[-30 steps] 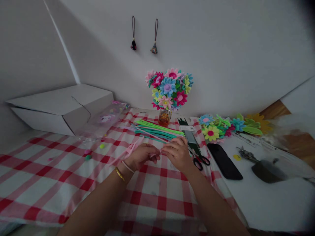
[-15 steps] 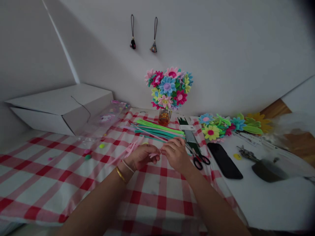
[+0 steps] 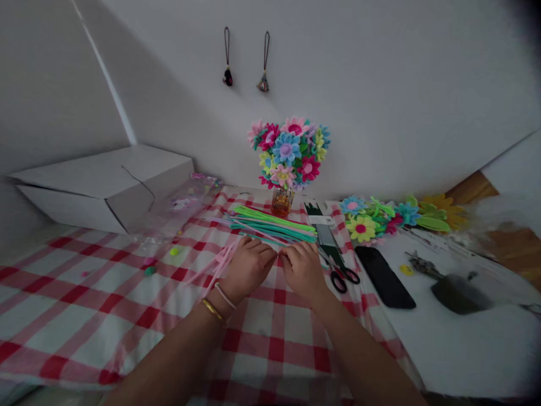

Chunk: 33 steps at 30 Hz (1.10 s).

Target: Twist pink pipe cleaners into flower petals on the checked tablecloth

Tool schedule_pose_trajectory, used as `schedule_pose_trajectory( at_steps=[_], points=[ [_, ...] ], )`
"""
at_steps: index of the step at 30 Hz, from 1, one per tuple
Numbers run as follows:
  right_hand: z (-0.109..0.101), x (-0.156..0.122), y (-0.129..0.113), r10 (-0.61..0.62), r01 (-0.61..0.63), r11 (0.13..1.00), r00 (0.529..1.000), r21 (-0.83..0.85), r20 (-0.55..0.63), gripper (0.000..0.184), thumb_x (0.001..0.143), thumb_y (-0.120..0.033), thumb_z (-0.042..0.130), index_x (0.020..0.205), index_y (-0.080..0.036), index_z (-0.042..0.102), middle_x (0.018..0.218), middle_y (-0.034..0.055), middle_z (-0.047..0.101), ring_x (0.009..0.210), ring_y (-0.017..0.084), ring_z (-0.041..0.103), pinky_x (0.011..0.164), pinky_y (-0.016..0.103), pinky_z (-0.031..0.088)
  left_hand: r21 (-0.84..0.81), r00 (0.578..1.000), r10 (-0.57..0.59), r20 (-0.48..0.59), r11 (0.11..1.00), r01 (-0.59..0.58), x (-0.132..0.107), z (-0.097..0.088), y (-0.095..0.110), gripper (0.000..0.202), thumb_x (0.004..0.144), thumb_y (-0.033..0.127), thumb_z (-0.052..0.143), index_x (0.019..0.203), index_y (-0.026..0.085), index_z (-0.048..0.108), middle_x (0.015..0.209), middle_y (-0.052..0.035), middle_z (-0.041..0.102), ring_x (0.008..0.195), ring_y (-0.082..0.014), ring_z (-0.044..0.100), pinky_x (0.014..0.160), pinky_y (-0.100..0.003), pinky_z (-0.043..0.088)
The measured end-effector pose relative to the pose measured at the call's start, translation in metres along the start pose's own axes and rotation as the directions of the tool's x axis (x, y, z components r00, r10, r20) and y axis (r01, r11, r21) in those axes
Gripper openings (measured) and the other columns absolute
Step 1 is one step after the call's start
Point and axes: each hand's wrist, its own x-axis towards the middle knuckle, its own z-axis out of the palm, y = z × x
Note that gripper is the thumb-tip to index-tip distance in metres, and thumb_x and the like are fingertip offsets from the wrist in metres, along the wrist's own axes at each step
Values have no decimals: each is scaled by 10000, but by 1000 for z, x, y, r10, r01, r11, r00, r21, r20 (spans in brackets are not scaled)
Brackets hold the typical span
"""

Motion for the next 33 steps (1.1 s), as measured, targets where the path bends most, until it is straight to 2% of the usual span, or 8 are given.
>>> schedule_pose_trajectory(
  at_steps=[8,15,17,19,22,24,30,33],
  points=[
    [2,-2,-8,-18,13,981,1000,-192,-24,133,828,-182,434,797,-179,563,748,44,597,783,197,481,743,371,276,200,981,-148,-126,965,172,-3,6,13,236,818,197,427,666,151,602,673,-63,605,688,-178,517,703,-356,299],
    [5,0,-9,198,-196,973,980,123,-5,129,786,-201,469,741,-170,586,737,61,606,772,204,503,740,368,309,-433,900,-430,75,798,418,2,13,11,196,775,194,459,729,145,644,650,-22,612,610,-122,518,584,-241,368],
    [5,2,-4,371,-399,789,915,466,155,112,750,-224,503,687,-171,579,670,34,581,681,171,502,659,321,340,-519,898,-433,79,751,408,2,13,10,175,758,197,485,719,143,648,652,-22,602,623,-124,515,593,-240,379],
    [4,4,1,396,-568,364,811,738,430,117,717,-254,534,639,-172,562,583,-7,517,569,126,464,571,275,338,-604,909,-415,32,716,349,3,11,11,151,742,201,515,711,143,651,664,-26,592,641,-128,512,609,-244,389],
    [3,6,4,170,-631,-245,720,736,673,130,681,-282,587,622,-169,558,546,-38,454,530,89,431,538,244,331,-759,897,-441,-35,595,263,2,10,12,122,726,216,553,716,153,657,684,-26,591,671,-132,521,643,-251,408],
    [4,6,4,134,-605,-383,712,698,690,132,657,-283,628,621,-167,574,552,-42,465,530,76,427,540,234,329,-839,863,-505,-10,474,268,2,12,12,112,709,229,580,725,158,664,697,-24,604,686,-135,533,662,-258,417],
    [4,5,0,312,-581,-138,743,802,592,167,601,-300,691,676,-157,648,657,4,595,567,84,458,574,247,326,-942,756,-642,125,162,293,4,16,8,103,637,224,661,721,168,683,724,-11,624,704,-129,536,681,-262,414],
    [0,4,1,297,-572,-86,767,816,569,152,619,-300,675,679,-163,649,645,-4,587,566,84,450,574,248,323,-958,778,-598,192,57,281,3,16,4,83,618,201,686,693,166,687,725,-9,624,724,-124,530,705,-259,399]
  ],
)
